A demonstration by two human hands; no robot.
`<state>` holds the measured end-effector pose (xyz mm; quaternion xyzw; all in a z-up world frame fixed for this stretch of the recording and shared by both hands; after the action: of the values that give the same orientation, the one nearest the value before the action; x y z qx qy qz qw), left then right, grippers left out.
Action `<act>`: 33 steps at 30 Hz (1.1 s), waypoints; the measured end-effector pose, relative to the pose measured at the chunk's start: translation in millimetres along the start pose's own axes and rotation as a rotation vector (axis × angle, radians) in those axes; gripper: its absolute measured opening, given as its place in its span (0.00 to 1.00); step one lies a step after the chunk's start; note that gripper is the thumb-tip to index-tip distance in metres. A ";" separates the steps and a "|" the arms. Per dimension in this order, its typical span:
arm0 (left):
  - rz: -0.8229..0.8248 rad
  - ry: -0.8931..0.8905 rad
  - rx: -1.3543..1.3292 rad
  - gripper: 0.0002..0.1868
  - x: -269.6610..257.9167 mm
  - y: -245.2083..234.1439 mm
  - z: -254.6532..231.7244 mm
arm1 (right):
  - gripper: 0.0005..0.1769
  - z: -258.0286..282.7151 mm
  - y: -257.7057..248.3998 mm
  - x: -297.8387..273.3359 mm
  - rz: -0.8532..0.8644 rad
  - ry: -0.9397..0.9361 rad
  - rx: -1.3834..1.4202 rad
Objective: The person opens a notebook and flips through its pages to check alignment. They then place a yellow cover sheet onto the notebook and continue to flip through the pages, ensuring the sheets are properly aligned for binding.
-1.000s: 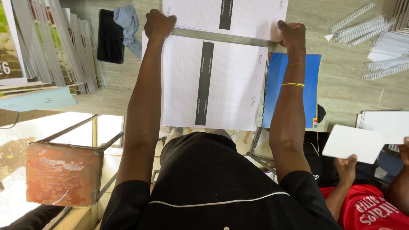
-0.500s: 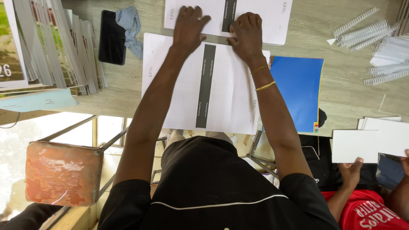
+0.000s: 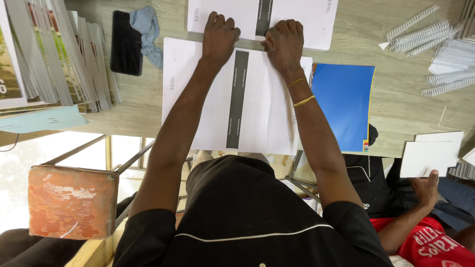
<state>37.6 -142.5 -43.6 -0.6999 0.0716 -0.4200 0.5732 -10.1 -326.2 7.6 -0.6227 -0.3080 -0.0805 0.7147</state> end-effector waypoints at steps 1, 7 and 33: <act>-0.009 -0.021 0.013 0.08 1.4 -0.9 2.8 | 0.07 -5.1 5.5 0.8 0.054 0.059 0.016; -0.047 -0.808 -0.168 0.23 -13.5 -53.0 84.6 | 0.25 -111.7 -15.2 -36.3 0.007 0.687 0.219; 0.226 -1.303 -0.347 0.16 -47.3 19.3 134.8 | 0.27 -166.3 -37.0 -76.4 0.068 1.320 0.586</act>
<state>105.2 -21.4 -82.9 -0.8798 -0.1491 0.1671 0.4193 -32.9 -510.8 -8.3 -0.2363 0.1986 -0.3318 0.8914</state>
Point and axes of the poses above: each hand's wrist, its own x-axis towards the middle knuckle, its own y-axis out of the palm, z = x × y, the point moved 5 cm from there along x, towards the middle knuckle, and after that the axes turned 10 degrees about -z, right-handed, at the moved point
